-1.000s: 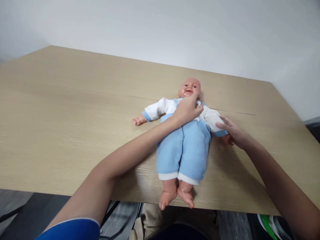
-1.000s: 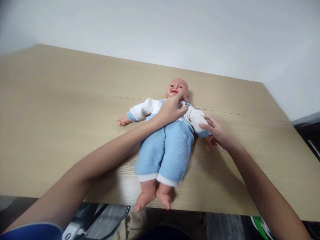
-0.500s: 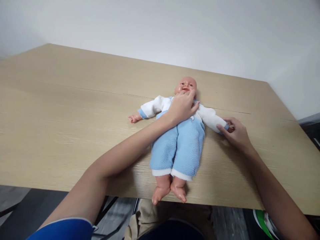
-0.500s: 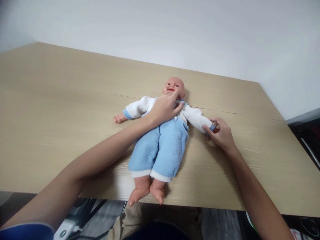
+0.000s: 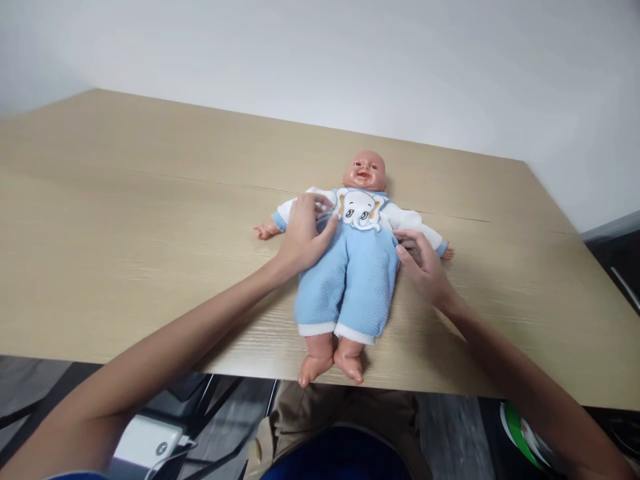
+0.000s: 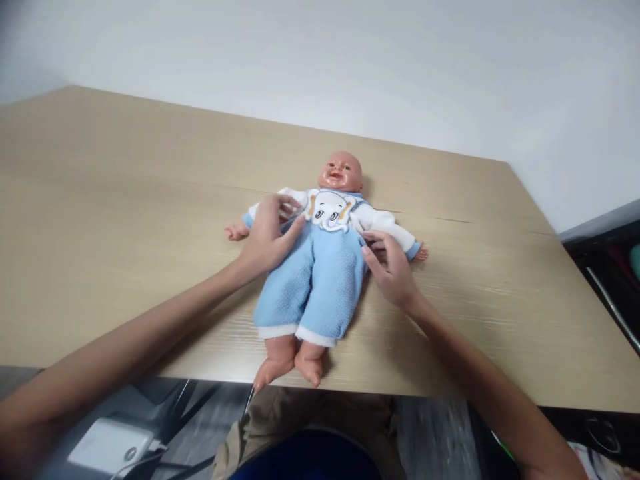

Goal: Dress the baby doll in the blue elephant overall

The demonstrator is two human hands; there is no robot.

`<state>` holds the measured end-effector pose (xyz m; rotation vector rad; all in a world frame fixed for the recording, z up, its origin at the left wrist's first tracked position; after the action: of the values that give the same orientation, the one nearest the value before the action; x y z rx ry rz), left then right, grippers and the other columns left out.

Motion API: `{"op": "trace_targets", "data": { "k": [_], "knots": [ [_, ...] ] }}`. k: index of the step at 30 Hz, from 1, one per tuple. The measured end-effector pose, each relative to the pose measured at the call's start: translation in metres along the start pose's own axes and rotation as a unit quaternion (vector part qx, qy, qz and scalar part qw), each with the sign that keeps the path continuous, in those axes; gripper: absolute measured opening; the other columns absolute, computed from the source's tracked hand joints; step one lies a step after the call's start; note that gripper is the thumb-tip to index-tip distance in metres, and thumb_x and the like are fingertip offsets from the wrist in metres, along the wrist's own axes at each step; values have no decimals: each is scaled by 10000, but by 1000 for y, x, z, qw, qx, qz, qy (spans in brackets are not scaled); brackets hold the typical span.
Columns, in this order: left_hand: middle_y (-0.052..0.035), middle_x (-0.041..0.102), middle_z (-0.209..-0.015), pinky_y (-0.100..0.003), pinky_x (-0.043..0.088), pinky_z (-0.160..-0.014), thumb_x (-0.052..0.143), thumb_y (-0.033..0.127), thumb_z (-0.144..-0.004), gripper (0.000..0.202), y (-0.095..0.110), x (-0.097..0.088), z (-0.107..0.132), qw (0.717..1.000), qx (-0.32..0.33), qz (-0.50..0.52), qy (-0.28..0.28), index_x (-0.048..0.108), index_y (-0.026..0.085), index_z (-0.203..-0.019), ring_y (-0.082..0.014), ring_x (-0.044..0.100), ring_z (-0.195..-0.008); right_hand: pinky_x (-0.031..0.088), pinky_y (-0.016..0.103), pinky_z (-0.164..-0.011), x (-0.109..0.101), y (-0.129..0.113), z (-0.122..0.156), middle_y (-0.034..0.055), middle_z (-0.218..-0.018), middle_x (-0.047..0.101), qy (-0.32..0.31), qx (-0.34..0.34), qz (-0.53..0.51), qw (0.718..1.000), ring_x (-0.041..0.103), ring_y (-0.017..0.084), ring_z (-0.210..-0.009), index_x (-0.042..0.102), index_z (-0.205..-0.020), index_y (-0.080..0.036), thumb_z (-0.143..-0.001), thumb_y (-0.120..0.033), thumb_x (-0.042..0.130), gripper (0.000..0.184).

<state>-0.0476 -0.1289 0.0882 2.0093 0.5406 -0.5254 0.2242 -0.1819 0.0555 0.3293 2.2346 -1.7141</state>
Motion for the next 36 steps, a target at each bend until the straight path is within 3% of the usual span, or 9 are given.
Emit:
{"op": "trace_targets", "data": {
  "k": [4, 8, 13, 18, 24, 27, 31, 33, 36],
  "knots": [
    [-120, 725, -1206, -493, 557, -1070, 558, 551, -1101, 327, -37, -4, 16, 996, -67, 44, -39, 583, 235, -1185, -286, 667, -1099, 530, 371, -764, 10, 15, -24, 12, -906, 662, -43, 41, -22, 998, 609, 230, -828, 659, -1039, -285, -1028, -786, 706, 503],
    [-103, 736, -1117, -502, 529, -1068, 496, 650, -1107, 414, -49, -4, 15, 995, -63, 22, -76, 589, 247, -1081, -306, 640, -1085, 452, 366, -717, 14, 22, -36, -20, -759, 508, -86, 37, -1, 996, 470, 211, -754, 564, -808, -285, -974, -891, 681, 639],
    [-51, 687, -992, -426, 546, -925, 521, 727, -1062, 505, -60, 2, 11, 981, -99, 102, -131, 651, 239, -1053, -270, 625, -960, 344, 324, -573, 14, 42, -28, -50, -747, 460, -59, 150, -146, 976, 390, 177, -636, 545, -911, -307, -819, -776, 876, 582],
    [-55, 719, -982, -436, 562, -957, 635, 683, -985, 444, -68, 2, 6, 975, -111, 152, -119, 683, 242, -970, -269, 639, -971, 404, 328, -553, 4, 42, -26, -50, -797, 528, -17, 161, -236, 958, 391, 163, -599, 607, -1045, -330, -790, -579, 906, 465],
    [-66, 734, -1034, -436, 565, -980, 663, 598, -1000, 357, -73, 1, 7, 976, -128, 159, -73, 665, 241, -974, -246, 649, -974, 499, 338, -627, -14, 32, -23, 5, -1082, 703, 35, 90, -115, 989, 574, 173, -711, 620, -1188, -336, -892, -542, 860, 433],
    [-82, 765, -1171, -438, 576, -995, 675, 528, -1034, 285, -64, -9, 10, 987, -119, 106, -24, 670, 252, -1100, -242, 661, -1011, 587, 427, -762, -30, 16, -15, 53, -1085, 740, 70, -10, 88, 994, 651, 228, -774, 652, -1239, -312, -1005, -491, 785, 323],
    [-84, 752, -1274, -441, 573, -1026, 645, 447, -1084, 218, -25, -29, 5, 998, -43, 27, 46, 647, 270, -1212, -240, 669, -1049, 582, 609, -1066, -49, 3, -1, 142, -1221, 778, 84, -169, 305, 933, 737, 373, -1137, 711, -1269, -287, -1056, -376, 701, 231],
    [-89, 754, -1258, -454, 568, -1053, 618, 431, -1115, 181, 7, -26, -3, 999, 24, 3, 29, 653, 271, -1194, -258, 673, -1092, 538, 669, -1158, -62, 12, 1, 170, -1347, 765, 92, -192, 336, 917, 713, 422, -1290, 702, -1356, -277, -1028, -399, 741, 353],
    [-113, 753, -1264, -483, 534, -1147, 601, 370, -1121, 153, 57, 3, -17, 990, 133, -19, -45, 678, 252, -1182, -298, 669, -1214, 531, 685, -1191, -81, 39, -6, 206, -1459, 734, 84, -164, 330, 926, 694, 446, -1348, 641, -1508, -247, -958, -500, 831, 635]
  ]
}}
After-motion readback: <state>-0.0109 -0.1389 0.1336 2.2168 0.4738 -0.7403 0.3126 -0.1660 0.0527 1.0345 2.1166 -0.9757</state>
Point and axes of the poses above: each hand's wrist, its own z-axis away from the middle knuckle, its own x-axis out of the palm, y = z × x, the point moved 9 cm from there along -z, towards the middle knuckle
